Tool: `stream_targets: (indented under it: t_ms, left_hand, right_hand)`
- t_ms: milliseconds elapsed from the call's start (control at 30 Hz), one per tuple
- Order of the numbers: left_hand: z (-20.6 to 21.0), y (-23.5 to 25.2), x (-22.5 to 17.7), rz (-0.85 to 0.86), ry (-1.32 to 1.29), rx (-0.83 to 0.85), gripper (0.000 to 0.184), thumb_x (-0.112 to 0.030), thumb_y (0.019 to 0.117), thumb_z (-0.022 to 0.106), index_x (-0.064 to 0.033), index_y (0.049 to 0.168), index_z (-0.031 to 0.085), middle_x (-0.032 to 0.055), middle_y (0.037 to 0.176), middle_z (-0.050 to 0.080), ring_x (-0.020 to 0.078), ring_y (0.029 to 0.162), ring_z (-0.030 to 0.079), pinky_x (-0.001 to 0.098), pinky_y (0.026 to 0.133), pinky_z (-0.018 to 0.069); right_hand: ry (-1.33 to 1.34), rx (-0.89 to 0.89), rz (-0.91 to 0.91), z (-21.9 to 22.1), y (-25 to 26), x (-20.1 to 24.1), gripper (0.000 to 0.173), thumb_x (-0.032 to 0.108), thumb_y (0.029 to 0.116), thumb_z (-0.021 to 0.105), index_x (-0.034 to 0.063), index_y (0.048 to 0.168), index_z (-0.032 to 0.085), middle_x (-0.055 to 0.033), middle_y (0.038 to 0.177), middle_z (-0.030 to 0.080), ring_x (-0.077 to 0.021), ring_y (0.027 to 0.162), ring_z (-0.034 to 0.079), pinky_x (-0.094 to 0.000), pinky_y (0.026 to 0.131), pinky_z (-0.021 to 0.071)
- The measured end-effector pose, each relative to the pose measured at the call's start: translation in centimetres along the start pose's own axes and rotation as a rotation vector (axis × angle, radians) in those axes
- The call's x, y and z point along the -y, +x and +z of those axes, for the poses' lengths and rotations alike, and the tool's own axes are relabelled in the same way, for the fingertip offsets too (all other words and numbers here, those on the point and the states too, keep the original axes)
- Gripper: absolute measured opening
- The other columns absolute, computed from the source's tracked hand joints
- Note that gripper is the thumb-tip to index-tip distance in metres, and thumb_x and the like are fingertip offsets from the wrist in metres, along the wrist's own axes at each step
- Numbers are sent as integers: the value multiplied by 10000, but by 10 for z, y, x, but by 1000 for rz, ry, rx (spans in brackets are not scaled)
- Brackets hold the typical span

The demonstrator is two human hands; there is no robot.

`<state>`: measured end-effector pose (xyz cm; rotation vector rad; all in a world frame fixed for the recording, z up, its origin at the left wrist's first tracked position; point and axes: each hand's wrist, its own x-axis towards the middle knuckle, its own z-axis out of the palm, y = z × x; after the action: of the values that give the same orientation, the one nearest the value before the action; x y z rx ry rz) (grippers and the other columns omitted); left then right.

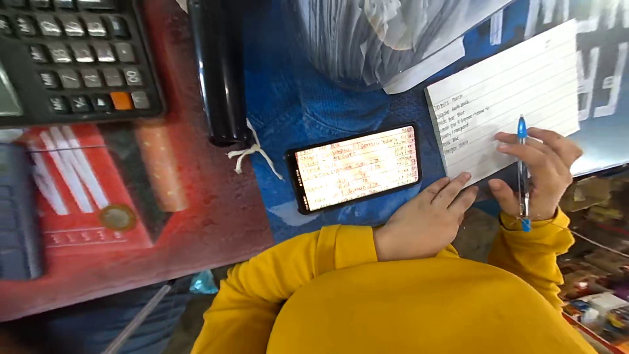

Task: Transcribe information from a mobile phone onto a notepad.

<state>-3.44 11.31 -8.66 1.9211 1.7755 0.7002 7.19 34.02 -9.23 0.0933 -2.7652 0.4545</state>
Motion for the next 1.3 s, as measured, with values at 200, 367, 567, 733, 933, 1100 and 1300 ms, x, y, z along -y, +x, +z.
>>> stream_targets:
  t_ms: [200,367,567,733,933,1100,1300]
  left_hand:
    - [1,-13,1,-65,-242,-202,297,-16,995,504,68,1223,675,186,1351,652,348,1298,597,413,1094,444]
    - [6,-16,-2,-66,-144,-284,177,0,909,587,24,982,746,174,1073,742,315,1053,704,406,890,543]
    - [-11,-10,-1,-129,-281,29,290,6,1016,450,86,1176,678,225,1320,651,382,1311,574,447,1068,454]
    - [-3,-7,5,-45,-266,-10,319,27,1021,429,90,1235,656,199,1489,535,359,1414,482,441,1166,360]
    - [-10,-7,5,-65,-342,66,329,44,1025,418,99,1277,623,202,1550,461,361,1483,379,462,1204,284]
    - [-10,-7,5,-48,-319,7,295,63,1002,447,106,1199,662,223,1477,536,387,1427,455,463,1171,338]
    - [-14,-5,7,-12,-319,48,287,63,987,483,91,1209,662,257,1459,536,453,1430,419,519,1160,346]
  right_hand:
    - [208,98,-176,7,43,57,517,623,1023,450,160,1173,623,-10,1307,654,-167,1377,462,-379,1178,239]
    - [334,153,-279,26,60,67,318,416,1055,518,139,1136,651,-60,1179,707,-201,1246,567,-375,1091,339]
    - [193,60,-166,25,67,60,444,402,914,758,90,1181,589,-136,1250,664,-253,1239,587,-350,1063,441]
    - [143,1,-73,13,64,42,395,286,898,776,24,1128,589,-146,1100,713,-239,1104,660,-331,1016,487]
    - [231,-11,-172,15,49,28,183,233,1003,609,55,1045,606,-96,1019,728,-176,1016,666,-289,946,487]
    - [235,31,-229,23,45,27,308,336,1066,510,47,1073,616,-127,1109,734,-206,1111,664,-311,999,471]
    - [238,30,-225,27,42,26,336,355,1079,491,45,1065,621,-130,1128,733,-202,1146,664,-309,1003,483]
